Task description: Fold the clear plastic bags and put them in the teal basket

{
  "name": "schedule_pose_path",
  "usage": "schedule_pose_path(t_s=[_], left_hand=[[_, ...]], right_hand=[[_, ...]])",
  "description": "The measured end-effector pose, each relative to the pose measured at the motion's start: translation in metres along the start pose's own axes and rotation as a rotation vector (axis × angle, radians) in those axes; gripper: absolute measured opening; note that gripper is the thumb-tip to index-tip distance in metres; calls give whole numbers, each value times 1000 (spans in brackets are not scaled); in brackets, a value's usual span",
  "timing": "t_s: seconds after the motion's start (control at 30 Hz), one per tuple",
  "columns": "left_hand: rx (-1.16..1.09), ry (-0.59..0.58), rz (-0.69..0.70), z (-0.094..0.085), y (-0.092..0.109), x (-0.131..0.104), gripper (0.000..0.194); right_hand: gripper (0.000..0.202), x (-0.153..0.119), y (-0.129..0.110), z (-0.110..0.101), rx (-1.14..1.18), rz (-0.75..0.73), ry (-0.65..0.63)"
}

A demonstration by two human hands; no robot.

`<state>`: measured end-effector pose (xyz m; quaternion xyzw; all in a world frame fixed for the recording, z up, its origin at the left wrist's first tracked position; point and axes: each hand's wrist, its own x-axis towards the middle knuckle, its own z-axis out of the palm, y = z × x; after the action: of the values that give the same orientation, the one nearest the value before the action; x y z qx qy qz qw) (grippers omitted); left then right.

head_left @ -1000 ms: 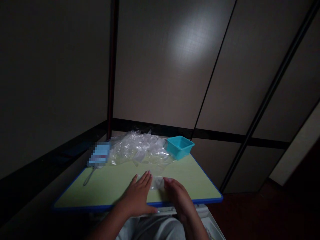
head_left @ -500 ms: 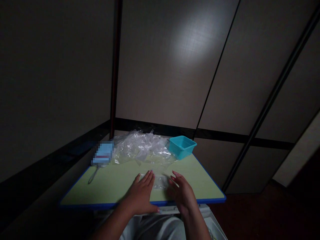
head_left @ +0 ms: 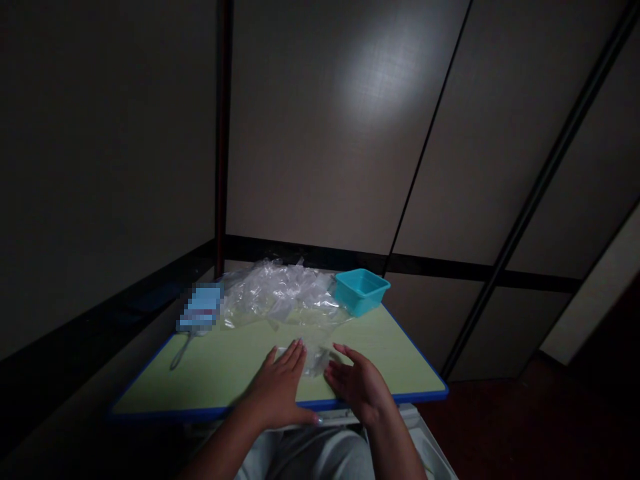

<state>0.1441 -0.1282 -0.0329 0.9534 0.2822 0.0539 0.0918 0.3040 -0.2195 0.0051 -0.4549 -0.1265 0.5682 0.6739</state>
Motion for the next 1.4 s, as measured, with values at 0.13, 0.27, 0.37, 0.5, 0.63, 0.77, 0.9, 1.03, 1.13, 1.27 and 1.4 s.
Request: schedule_pose_path(t_s=[0.13, 0.27, 0.37, 0.5, 0.63, 0.77, 0.9, 1.03, 1.13, 1.27, 1.4], left_hand=[[1, 8, 10, 0, 0, 0, 115], [8, 14, 8, -2, 1, -1, 116], [12, 14, 7, -3, 2, -1, 117], [17, 32, 17, 1, 0, 0, 116], [11, 55, 25, 5, -2, 2, 116], [-24, 60, 18, 4, 0, 3, 120], [-86, 81, 21, -3, 5, 0, 119], [-112, 99, 65, -13, 12, -6, 94], [-104, 108, 60, -16, 14, -9, 80], [-78, 100, 42, -14, 13, -9, 81], [-66, 102, 69, -11, 11, -7, 75]], right_hand=[[35, 10, 11, -1, -341, -227, -9], [32, 21, 19, -3, -811, -483, 13], [36, 25, 22, -1, -1063, -604, 66], [36, 26, 25, 2, -1109, -642, 113], [34, 26, 24, 9, -1060, -697, 80], [30, 23, 22, 26, -949, -748, 12], [31, 18, 30, 42, -861, -762, -86], [27, 20, 45, 40, -708, -714, -123], [32, 30, 54, 28, -634, -666, 16], [34, 39, 60, 15, -763, -726, 57], [49, 34, 62, 15, -997, -696, -73]])
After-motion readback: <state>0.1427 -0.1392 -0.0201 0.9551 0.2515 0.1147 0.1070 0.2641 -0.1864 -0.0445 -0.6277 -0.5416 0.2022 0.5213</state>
